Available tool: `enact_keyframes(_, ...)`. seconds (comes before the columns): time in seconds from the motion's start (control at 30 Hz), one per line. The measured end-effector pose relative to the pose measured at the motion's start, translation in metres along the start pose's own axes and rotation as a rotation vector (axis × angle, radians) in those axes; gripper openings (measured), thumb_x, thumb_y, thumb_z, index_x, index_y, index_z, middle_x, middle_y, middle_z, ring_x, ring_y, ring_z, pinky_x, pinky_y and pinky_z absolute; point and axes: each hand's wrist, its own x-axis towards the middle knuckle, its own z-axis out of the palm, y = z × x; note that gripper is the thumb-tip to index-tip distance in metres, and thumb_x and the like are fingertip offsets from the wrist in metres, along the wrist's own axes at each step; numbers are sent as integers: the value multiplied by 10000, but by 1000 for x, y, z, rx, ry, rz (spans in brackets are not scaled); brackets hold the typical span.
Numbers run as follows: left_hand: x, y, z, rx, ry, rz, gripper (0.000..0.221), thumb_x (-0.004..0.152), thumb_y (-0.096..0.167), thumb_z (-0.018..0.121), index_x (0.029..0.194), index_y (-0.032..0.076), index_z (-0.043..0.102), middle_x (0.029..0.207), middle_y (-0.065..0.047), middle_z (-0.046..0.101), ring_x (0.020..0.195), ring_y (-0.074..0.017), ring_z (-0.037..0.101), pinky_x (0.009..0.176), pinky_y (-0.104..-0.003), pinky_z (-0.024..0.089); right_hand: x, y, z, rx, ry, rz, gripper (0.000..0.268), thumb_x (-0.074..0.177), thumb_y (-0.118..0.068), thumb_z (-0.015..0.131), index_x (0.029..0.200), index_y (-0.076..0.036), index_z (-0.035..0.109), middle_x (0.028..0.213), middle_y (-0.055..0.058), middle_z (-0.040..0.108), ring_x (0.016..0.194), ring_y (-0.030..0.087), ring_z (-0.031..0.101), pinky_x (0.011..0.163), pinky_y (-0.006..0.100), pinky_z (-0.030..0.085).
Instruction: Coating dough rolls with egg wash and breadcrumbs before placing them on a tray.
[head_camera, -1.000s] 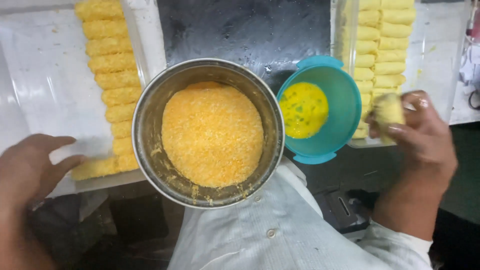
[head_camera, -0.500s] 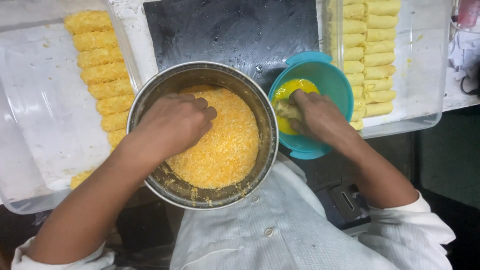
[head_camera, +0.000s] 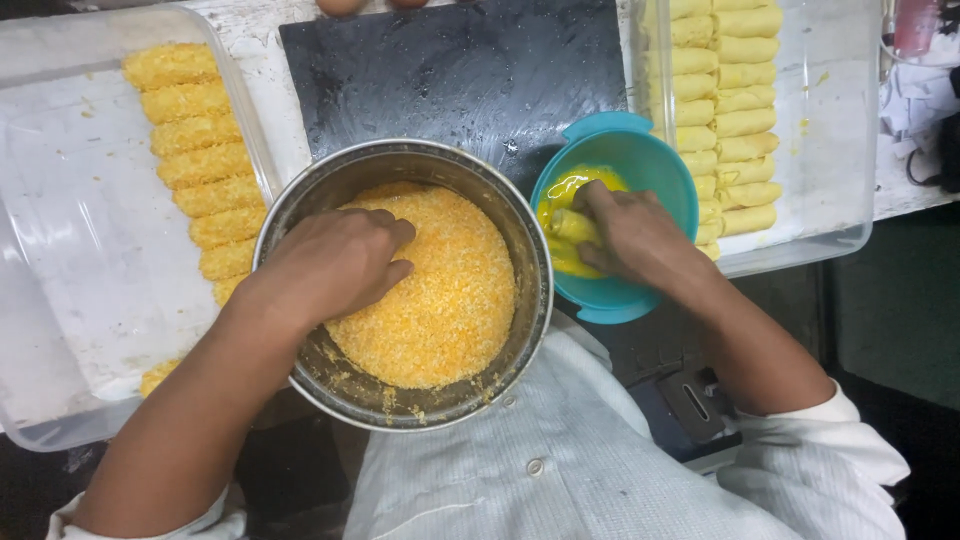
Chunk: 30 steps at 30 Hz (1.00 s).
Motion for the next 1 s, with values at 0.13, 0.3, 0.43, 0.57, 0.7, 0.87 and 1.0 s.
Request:
enact_keyframes(0.13, 1, -1, 2, 3, -7, -2, 377, 943, 362, 512, 1175, 114, 677, 935, -121, 715, 903, -317, 705, 782, -447, 569, -1, 12, 2, -335, 341, -75, 316, 872, -266, 637, 1137, -103, 578, 1041, 91, 607, 985, 303, 643, 776, 434, 513)
enact_keyframes(0.3, 1, -2, 2, -12, -3, -2, 387, 940, 368, 527, 1175, 99, 676, 941, -142, 715, 903, -338, 708, 781, -464, 573, -4, 8, 21, -380, 323, -90, 387, 908, -204, 546, 1261, -45, 565, 1131, 133, 587, 1076, 307, 630, 857, 418, 524)
enact_keyframes(0.43, 0, 1, -4, -45, -20, -10, 380, 945, 323, 531, 1209, 86, 667, 955, -154, 720, 918, -333, 711, 800, -457, 569, -3, 4, 19, -410, 238, -96, 271, 863, -232, 538, 1094, -92, 564, 977, 64, 578, 941, 278, 677, 831, 417, 541)
enact_keyframes(0.57, 0, 1, -5, -59, -16, -20, 379, 944, 323, 535, 1216, 92, 663, 961, -150, 719, 923, -329, 710, 803, -458, 568, -5, -12, -32, -151, 33, 11, 363, 833, -184, 635, 1169, -58, 582, 964, 128, 644, 902, 382, 715, 796, 513, 555)
enact_keyframes(0.7, -2, 1, -7, -55, -20, -21, 385, 938, 307, 543, 1229, 80, 652, 982, -158, 715, 939, -341, 704, 811, -465, 566, -2, -28, -64, -18, -137, 159, 398, 850, -257, 635, 1197, -64, 621, 950, 179, 700, 873, 437, 717, 766, 535, 575)
enact_keyframes(0.87, -2, 3, -10, -73, -33, -25, 394, 944, 304, 544, 1250, 75, 637, 1006, -162, 715, 952, -339, 706, 819, -466, 567, 2, -41, -71, 79, -275, 180, 391, 836, -269, 656, 1213, -167, 680, 938, 167, 724, 900, 433, 714, 816, 512, 571)
enact_keyframes(1.0, -4, 4, -12, -82, -53, -38, 406, 940, 294, 541, 1269, 71, 626, 1031, -162, 712, 966, -341, 701, 824, -468, 565, -8, -30, -86, 413, -284, 233, 355, 849, -243, 672, 1168, -99, 732, 695, 224, 660, 685, 378, 636, 721, 444, 518)
